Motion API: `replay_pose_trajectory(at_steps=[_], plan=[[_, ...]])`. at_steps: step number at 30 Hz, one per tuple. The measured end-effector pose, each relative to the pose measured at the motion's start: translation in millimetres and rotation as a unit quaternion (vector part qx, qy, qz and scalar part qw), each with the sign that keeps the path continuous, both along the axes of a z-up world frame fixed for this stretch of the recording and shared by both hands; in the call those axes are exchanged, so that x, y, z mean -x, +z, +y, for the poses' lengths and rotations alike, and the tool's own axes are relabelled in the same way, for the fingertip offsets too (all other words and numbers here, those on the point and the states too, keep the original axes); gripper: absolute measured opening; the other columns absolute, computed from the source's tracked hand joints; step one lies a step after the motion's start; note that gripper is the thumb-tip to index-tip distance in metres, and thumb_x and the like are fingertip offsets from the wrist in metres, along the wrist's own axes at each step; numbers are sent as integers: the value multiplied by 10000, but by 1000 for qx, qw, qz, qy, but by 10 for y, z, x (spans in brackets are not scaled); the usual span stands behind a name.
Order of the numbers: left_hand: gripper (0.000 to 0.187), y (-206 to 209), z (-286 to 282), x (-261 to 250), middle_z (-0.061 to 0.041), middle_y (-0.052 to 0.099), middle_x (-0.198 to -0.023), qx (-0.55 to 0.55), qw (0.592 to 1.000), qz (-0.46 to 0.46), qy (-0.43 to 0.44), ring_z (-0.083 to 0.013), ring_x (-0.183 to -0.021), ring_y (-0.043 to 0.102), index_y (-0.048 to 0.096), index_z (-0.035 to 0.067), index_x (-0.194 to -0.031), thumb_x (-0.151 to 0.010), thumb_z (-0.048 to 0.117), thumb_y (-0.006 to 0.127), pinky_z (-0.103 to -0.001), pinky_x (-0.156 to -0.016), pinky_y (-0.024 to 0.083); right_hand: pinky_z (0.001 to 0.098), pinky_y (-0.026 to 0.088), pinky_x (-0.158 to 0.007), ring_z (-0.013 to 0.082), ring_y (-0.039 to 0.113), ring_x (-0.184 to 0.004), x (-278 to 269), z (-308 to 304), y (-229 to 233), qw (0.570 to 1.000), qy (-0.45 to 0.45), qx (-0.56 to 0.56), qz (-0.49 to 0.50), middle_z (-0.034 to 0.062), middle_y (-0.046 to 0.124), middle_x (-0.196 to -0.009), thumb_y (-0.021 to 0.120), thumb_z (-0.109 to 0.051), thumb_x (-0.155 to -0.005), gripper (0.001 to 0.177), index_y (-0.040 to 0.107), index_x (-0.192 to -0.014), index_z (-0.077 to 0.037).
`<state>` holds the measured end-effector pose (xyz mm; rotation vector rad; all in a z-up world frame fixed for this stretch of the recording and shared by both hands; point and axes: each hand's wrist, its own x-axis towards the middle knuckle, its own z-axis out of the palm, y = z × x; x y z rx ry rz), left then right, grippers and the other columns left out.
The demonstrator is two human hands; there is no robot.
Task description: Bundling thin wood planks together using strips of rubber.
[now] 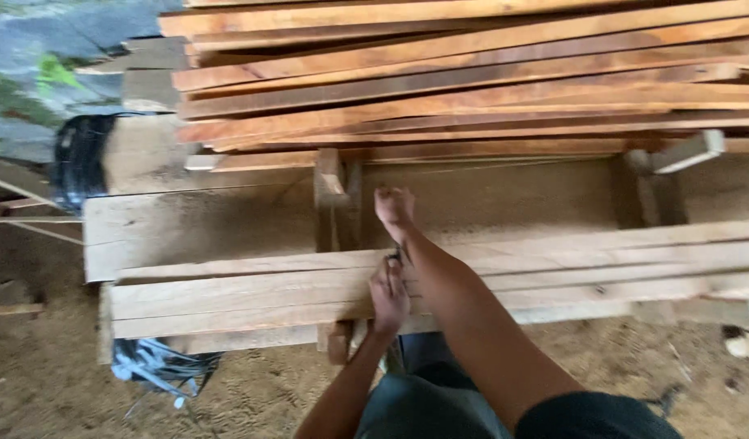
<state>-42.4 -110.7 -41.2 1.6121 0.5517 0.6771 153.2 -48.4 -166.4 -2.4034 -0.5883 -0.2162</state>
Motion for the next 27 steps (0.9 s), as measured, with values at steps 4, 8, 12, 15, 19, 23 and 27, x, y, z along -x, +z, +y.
replay_pose_trajectory(at_steps=[4,8,12,15,19,23,27], plan=[[403,499,50,-70,-4,434,-650,86,996,20,-16,-128,-594,426,529,99,-795,-1133,229,353,-289,-779,485,483,496,-484,418,693,-571,-29,18,122,990,-56,-13,131,203,601,-500,590,-231,-840,398,645,-540,24],[316,327,176,-304,55,435,-756,527,837,-91,115,-141,-679,484,467,151,-853,-1134,258,369,-375,-912,484,450,531,-545,342,699,-554,-248,-12,102,973,-123,30,195,136,593,-483,555,-317,-826,399,666,-600,-7],[439,140,-15,-363,68,207,-647,422,886,-137,138,-101,-522,280,276,151,-695,-1113,177,407,-262,-667,420,400,475,-465,303,656,-459,-172,1,230,969,-152,-156,114,116,547,-425,599,-224,-828,376,648,-486,-75],[342,885,125,-89,84,218,-852,108,992,24,-67,-48,-728,382,290,94,-794,-1121,148,376,-260,-698,327,567,488,-500,479,649,-526,-18,7,675,976,-159,-134,63,234,539,-455,626,-239,-812,401,620,-481,-14],[309,547,90,-96,67,319,-849,55,994,37,-90,-54,-789,511,363,82,-825,-1128,102,419,-249,-808,425,535,495,-502,450,667,-531,145,-6,911,971,-154,-154,98,195,547,-432,600,-241,-828,411,616,-499,5],[384,897,2,-83,72,300,-734,236,962,-138,-17,-25,-676,403,396,70,-797,-1164,143,304,-215,-832,495,483,562,-555,391,675,-489,144,-21,845,977,-125,-148,86,182,591,-468,609,-263,-867,432,627,-492,-49],[399,916,37,-59,41,266,-742,159,982,-101,-11,-85,-666,327,342,61,-780,-1165,162,313,-286,-791,526,584,549,-602,472,665,-522,195,-40,982,990,-109,-77,43,234,572,-467,602,-261,-872,485,608,-459,-7]])
